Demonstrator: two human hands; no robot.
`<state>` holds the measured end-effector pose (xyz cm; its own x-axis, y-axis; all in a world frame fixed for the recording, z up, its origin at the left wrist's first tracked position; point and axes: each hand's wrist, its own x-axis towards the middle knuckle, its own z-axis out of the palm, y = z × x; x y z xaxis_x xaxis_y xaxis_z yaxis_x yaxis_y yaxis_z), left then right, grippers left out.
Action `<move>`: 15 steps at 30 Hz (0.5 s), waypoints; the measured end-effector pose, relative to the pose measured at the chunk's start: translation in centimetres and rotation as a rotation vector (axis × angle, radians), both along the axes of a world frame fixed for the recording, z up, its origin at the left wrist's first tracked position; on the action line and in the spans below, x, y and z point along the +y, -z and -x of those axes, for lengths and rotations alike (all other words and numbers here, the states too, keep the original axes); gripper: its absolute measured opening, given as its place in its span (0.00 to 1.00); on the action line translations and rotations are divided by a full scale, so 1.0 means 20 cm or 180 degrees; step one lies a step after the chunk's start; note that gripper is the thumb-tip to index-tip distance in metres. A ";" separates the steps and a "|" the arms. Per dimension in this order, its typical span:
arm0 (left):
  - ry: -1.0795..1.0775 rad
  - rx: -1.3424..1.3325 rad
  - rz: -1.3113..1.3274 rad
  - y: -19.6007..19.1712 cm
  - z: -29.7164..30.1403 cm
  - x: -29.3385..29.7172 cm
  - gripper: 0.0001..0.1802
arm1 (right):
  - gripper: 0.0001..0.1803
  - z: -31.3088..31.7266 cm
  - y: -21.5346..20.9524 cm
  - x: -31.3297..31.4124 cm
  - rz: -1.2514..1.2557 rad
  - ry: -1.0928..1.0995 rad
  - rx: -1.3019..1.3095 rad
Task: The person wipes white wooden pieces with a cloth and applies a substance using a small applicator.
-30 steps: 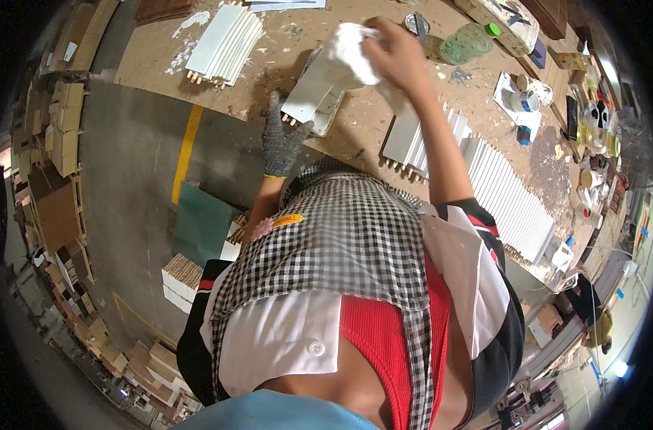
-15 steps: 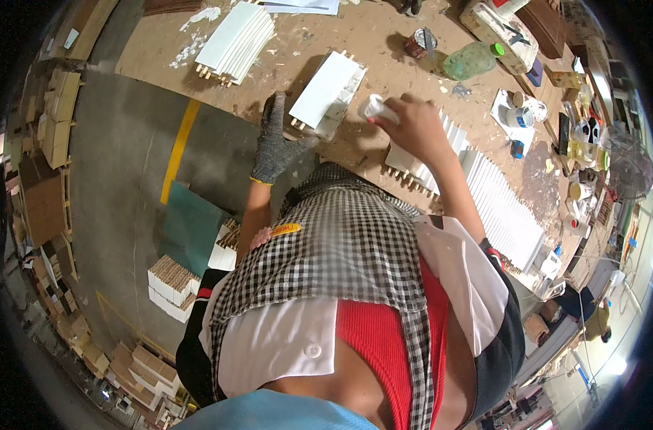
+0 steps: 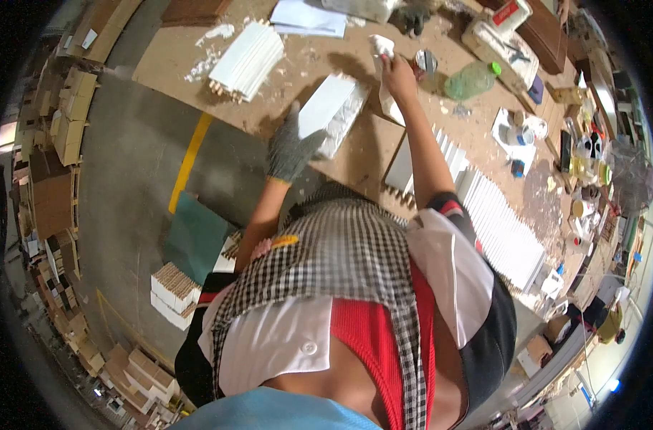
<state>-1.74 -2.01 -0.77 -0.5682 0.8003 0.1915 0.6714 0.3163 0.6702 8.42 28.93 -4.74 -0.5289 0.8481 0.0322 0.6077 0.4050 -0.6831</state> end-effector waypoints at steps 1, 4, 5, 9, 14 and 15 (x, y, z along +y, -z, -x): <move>-0.0064 -0.0286 -0.0112 -0.05 0.03 -0.06 0.43 | 0.20 0.02 -0.12 -0.05 0.0083 0.0064 0.0062; -0.0314 -0.2577 -0.0422 -0.27 0.05 -0.10 0.30 | 0.23 0.03 -0.61 -0.61 -0.0936 -0.1474 0.1606; -0.0278 -0.4008 -0.0318 -0.34 0.05 -0.10 0.27 | 0.24 0.03 -0.67 -0.73 -0.1376 -0.2137 0.1755; -0.0331 -0.5263 -0.0486 -0.47 -0.08 -0.14 0.20 | 0.22 0.00 -0.55 -0.61 -0.2270 -0.2353 0.0726; 0.0064 -0.5691 -0.1116 -0.50 0.04 -0.31 0.32 | 0.23 -0.16 -0.48 -0.18 -0.0827 0.0174 0.1607; 0.0334 -0.4809 -0.1061 -0.52 0.16 -0.33 0.33 | 0.24 -0.23 -0.53 -0.12 0.0153 0.1045 0.1891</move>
